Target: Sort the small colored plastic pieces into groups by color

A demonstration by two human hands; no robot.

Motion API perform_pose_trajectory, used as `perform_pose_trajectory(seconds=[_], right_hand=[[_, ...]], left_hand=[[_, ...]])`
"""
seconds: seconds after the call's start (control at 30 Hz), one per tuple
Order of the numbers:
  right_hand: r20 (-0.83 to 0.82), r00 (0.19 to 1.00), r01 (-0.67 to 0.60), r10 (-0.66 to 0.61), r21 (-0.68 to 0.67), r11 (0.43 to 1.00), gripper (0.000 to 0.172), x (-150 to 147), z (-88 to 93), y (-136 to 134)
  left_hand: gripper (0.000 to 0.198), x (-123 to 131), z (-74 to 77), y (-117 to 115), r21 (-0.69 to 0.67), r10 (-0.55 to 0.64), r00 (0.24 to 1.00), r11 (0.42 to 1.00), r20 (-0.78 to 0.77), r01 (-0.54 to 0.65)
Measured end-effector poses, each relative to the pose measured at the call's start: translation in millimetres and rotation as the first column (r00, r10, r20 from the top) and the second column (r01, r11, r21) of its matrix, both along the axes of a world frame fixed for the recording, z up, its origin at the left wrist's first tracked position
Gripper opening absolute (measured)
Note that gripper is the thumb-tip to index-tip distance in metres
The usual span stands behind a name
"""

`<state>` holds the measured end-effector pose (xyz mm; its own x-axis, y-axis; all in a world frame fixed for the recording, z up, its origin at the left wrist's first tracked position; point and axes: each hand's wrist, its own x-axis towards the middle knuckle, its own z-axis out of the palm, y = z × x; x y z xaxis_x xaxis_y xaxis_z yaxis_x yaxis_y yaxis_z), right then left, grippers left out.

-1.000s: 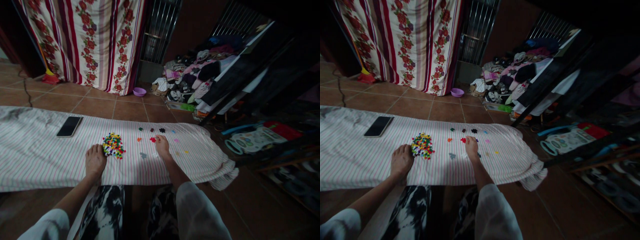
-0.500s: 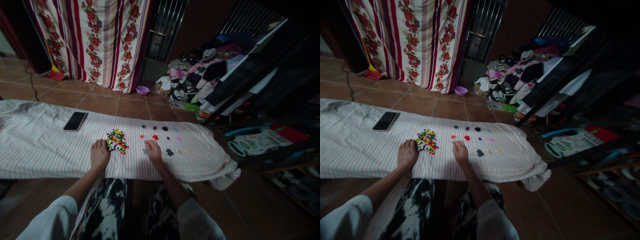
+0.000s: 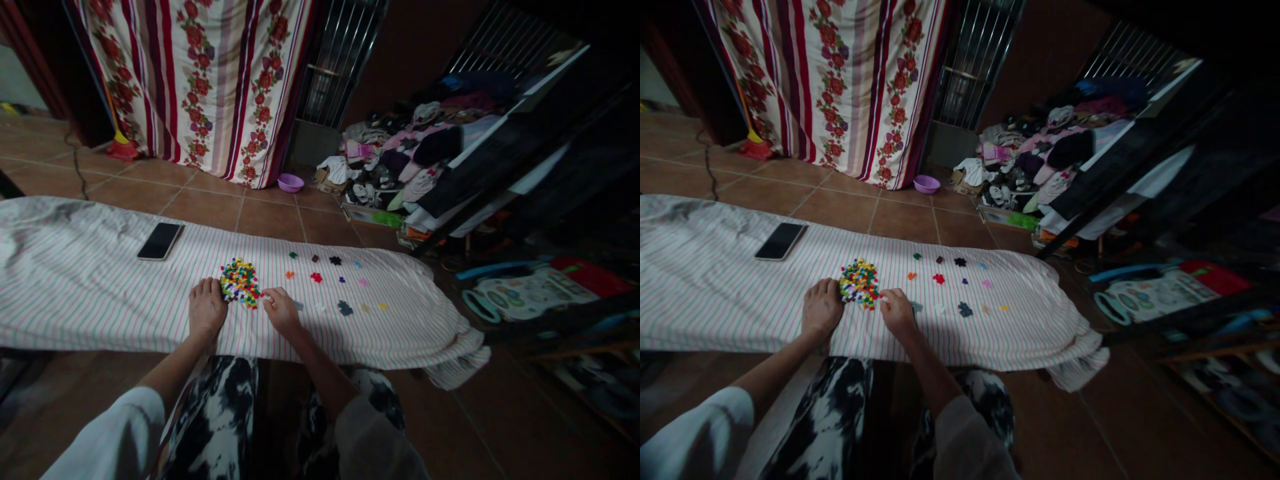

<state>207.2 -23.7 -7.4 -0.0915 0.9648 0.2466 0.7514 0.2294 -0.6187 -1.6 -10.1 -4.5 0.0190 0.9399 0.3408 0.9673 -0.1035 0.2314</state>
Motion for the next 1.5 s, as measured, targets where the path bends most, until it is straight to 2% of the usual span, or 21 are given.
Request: perform_pose_trajectory(seconds=[0.2, 0.37, 0.6, 0.87, 1.03, 1.13, 1.27, 1.5], right_hand=[[0.163, 0.983, 0.096, -0.084, -0.071, 0.993, 0.032, -20, 5.2, 9], [0.184, 0.977, 0.128, -0.109, -0.092, 0.988, 0.031, -22, 2.3, 15], [0.110, 0.985, 0.138, -0.134, -0.030, 0.990, 0.023, -20, -7.9, 20], [0.013, 0.993, 0.116, -0.116, 0.023, 0.993, 0.020, -19, -2.1, 18], [-0.109, 0.988, 0.112, -0.108, 0.033, 0.993, 0.021, -14, -1.6, 23], [-0.171, 0.976, 0.141, -0.134, 0.032, 0.989, 0.022, -5, 0.4, 30], [-0.187, 0.956, 0.240, -0.227, 0.046, 0.970, 0.022, 22, 9.1, 49], [-0.144, 0.884, 0.452, -0.445, 0.025, 0.892, 0.023, 77, 20.9, 95]], left_hand=[[0.031, 1, 1.4, 0, -0.023, 0.005, 1.000, 1.000, 0.012, -0.005], [0.031, 0, -0.8, 1, -0.006, 0.000, 1.000, 1.000, 0.021, 0.000], [0.031, 0, 2.2, 0, -0.001, -0.015, 0.998, 1.000, 0.055, 0.015], [0.030, 1, 3.0, 0, -0.009, -0.005, 1.000, 1.000, 0.026, 0.006], [0.028, 1, 1.7, 0, 0.000, -0.007, 1.000, 1.000, 0.010, 0.007], [0.028, 1, 1.2, 1, 0.008, 0.001, 1.000, 1.000, 0.010, -0.001], [0.028, 2, 1.3, 0, 0.008, 0.001, 1.000, 1.000, 0.004, -0.001], [0.030, 2, 0.0, 1, 0.013, -0.003, 1.000, 1.000, 0.016, 0.003]])
